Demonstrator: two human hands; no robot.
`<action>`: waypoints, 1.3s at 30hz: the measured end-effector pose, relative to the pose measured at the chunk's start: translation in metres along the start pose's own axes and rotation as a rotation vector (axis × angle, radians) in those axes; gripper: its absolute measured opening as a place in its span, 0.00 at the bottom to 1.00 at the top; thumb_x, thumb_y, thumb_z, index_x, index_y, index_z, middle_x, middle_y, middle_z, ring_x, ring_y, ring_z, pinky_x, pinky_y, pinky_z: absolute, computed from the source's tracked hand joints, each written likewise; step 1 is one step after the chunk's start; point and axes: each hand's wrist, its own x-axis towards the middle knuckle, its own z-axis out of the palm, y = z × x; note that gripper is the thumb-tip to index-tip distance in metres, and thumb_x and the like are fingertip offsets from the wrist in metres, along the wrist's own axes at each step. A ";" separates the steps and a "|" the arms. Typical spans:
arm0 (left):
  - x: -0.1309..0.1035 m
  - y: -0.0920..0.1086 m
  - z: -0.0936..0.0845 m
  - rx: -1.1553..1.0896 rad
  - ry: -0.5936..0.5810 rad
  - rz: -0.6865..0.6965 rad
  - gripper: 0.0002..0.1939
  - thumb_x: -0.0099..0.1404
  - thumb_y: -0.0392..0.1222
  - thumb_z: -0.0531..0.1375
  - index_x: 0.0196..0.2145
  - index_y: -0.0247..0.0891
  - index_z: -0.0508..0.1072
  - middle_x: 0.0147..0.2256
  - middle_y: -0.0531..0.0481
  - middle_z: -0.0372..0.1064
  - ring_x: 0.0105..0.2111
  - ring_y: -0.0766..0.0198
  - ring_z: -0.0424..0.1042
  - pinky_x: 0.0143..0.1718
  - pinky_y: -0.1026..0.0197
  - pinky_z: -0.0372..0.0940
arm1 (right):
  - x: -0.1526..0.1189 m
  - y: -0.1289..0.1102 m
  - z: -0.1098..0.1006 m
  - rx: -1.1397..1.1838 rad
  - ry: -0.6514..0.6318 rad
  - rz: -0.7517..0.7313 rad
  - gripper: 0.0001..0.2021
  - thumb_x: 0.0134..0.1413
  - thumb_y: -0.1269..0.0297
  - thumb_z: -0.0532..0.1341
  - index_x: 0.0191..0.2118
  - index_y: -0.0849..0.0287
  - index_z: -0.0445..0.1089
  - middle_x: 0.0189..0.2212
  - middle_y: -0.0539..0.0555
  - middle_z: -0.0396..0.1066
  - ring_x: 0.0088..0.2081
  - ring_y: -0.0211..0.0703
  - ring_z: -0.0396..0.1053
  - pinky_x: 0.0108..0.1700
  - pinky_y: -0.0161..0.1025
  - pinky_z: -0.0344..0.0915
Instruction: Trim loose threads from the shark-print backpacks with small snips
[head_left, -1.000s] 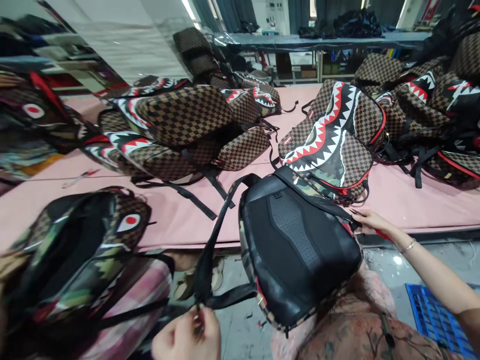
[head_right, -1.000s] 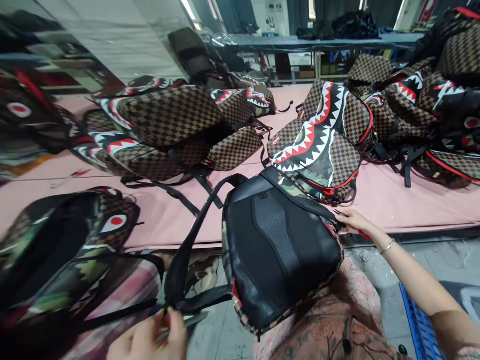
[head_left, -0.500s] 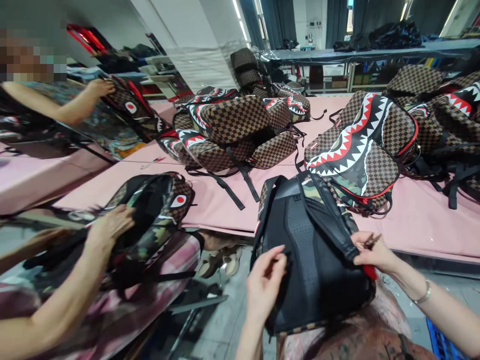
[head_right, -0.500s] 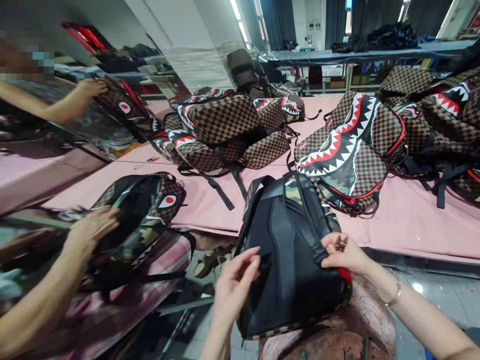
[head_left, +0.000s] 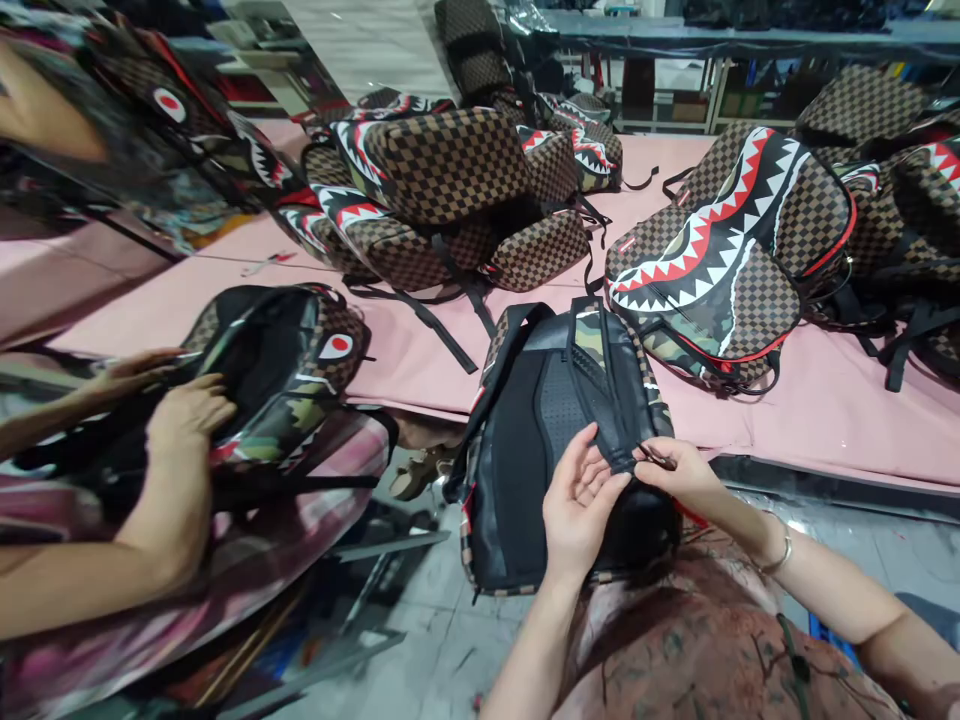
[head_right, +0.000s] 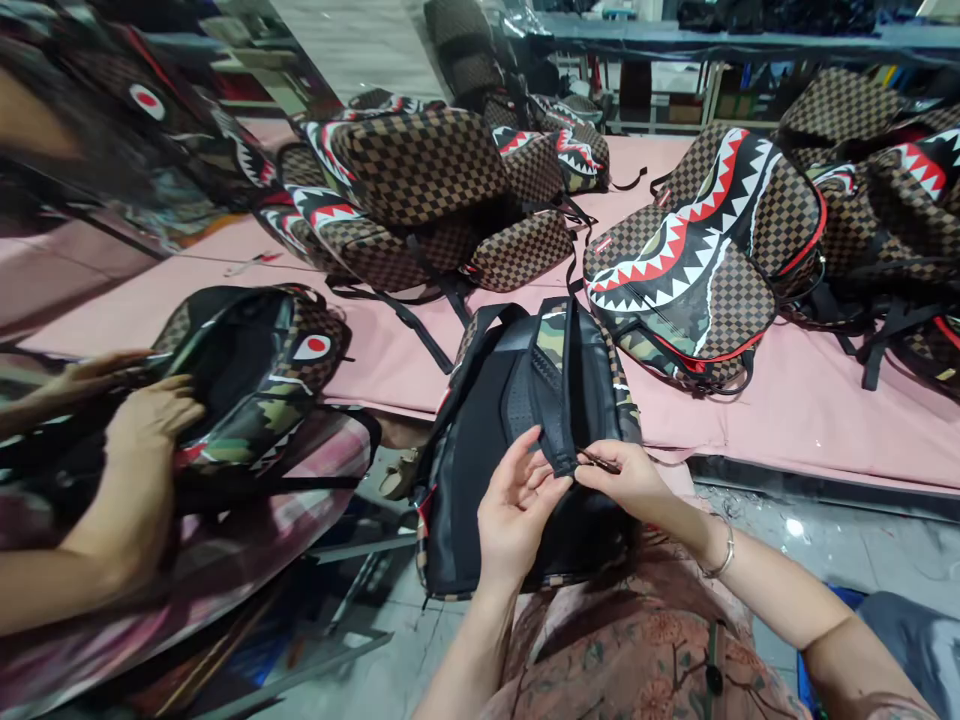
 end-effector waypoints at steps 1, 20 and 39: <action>-0.002 0.000 0.001 0.006 -0.005 -0.004 0.28 0.44 0.31 0.68 0.45 0.41 0.72 0.35 0.50 0.69 0.35 0.68 0.69 0.41 0.66 0.65 | -0.003 -0.002 -0.004 -0.124 0.018 -0.079 0.07 0.48 0.62 0.59 0.31 0.59 0.70 0.23 0.49 0.67 0.25 0.35 0.62 0.27 0.33 0.58; 0.010 0.006 -0.004 0.403 -0.153 0.190 0.04 0.50 0.39 0.64 0.25 0.37 0.77 0.23 0.52 0.64 0.24 0.68 0.61 0.24 0.67 0.56 | 0.015 -0.038 -0.022 -0.550 -0.264 -0.522 0.08 0.55 0.71 0.52 0.27 0.60 0.65 0.23 0.49 0.64 0.26 0.35 0.60 0.28 0.31 0.55; -0.005 -0.016 -0.004 0.388 0.149 0.230 0.05 0.55 0.41 0.61 0.26 0.37 0.72 0.25 0.54 0.66 0.27 0.69 0.64 0.30 0.68 0.59 | 0.008 -0.052 -0.049 -1.136 -0.178 -0.780 0.06 0.58 0.68 0.54 0.35 0.60 0.68 0.29 0.54 0.68 0.31 0.40 0.61 0.33 0.37 0.54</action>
